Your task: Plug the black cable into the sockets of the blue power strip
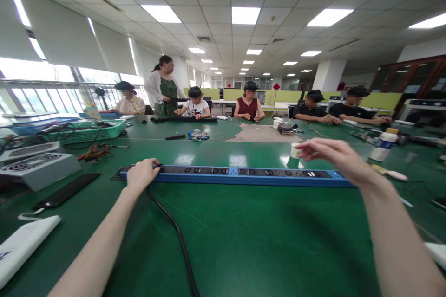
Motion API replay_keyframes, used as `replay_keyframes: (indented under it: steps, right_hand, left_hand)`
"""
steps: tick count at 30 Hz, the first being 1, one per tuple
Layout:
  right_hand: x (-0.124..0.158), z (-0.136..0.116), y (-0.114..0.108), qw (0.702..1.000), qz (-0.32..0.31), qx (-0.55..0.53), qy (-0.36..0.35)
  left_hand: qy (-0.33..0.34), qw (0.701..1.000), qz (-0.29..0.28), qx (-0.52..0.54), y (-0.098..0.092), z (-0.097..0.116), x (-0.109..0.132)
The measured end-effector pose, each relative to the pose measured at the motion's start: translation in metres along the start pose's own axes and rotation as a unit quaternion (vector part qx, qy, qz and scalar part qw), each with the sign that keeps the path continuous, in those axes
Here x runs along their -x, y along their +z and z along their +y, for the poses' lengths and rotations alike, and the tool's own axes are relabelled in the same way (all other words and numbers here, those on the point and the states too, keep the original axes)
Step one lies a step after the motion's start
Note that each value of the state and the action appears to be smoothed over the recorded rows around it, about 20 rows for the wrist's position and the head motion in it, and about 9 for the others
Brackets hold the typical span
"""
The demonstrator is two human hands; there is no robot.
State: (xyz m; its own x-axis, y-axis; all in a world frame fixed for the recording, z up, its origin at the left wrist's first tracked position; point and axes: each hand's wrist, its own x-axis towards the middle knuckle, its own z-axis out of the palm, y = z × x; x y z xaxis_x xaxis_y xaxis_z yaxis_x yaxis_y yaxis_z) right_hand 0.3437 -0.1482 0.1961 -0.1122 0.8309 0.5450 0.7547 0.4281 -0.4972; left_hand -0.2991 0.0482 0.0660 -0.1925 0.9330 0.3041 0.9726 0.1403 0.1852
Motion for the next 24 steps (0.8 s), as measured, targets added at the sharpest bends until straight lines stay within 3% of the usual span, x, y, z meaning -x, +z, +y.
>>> replay_keyframes:
  steps: [1, 5, 9, 14, 18, 24]
  right_hand:
    - [-0.006, 0.018, 0.014, 0.998, -0.046, 0.006, 0.039]
    - [-0.007, 0.106, 0.084, 0.966, -0.079, 0.195, 0.150]
    - [0.015, 0.165, 0.129, 0.939, -0.033, 0.306, 0.150]
    - [0.028, 0.177, 0.146, 0.928, 0.058, 0.354, 0.099]
    - [0.030, 0.177, 0.151, 0.927, 0.091, 0.354, 0.088]
    - [0.033, 0.183, 0.152, 0.928, 0.106, 0.347, 0.078]
  left_hand:
    - [0.000, 1.000, 0.006, -0.002, 0.001, 0.001, 0.001]
    - [0.000, 0.999, 0.034, -0.008, 0.006, 0.002, 0.003]
    - [0.001, 0.999, 0.040, -0.003, 0.011, -0.004, -0.001]
    - [0.004, 1.000, 0.030, -0.002, 0.012, -0.008, -0.002]
    - [0.016, 0.998, 0.042, -0.035, 0.010, -0.002, 0.004]
    - [0.012, 0.994, 0.107, -0.014, -0.027, 0.012, 0.004]
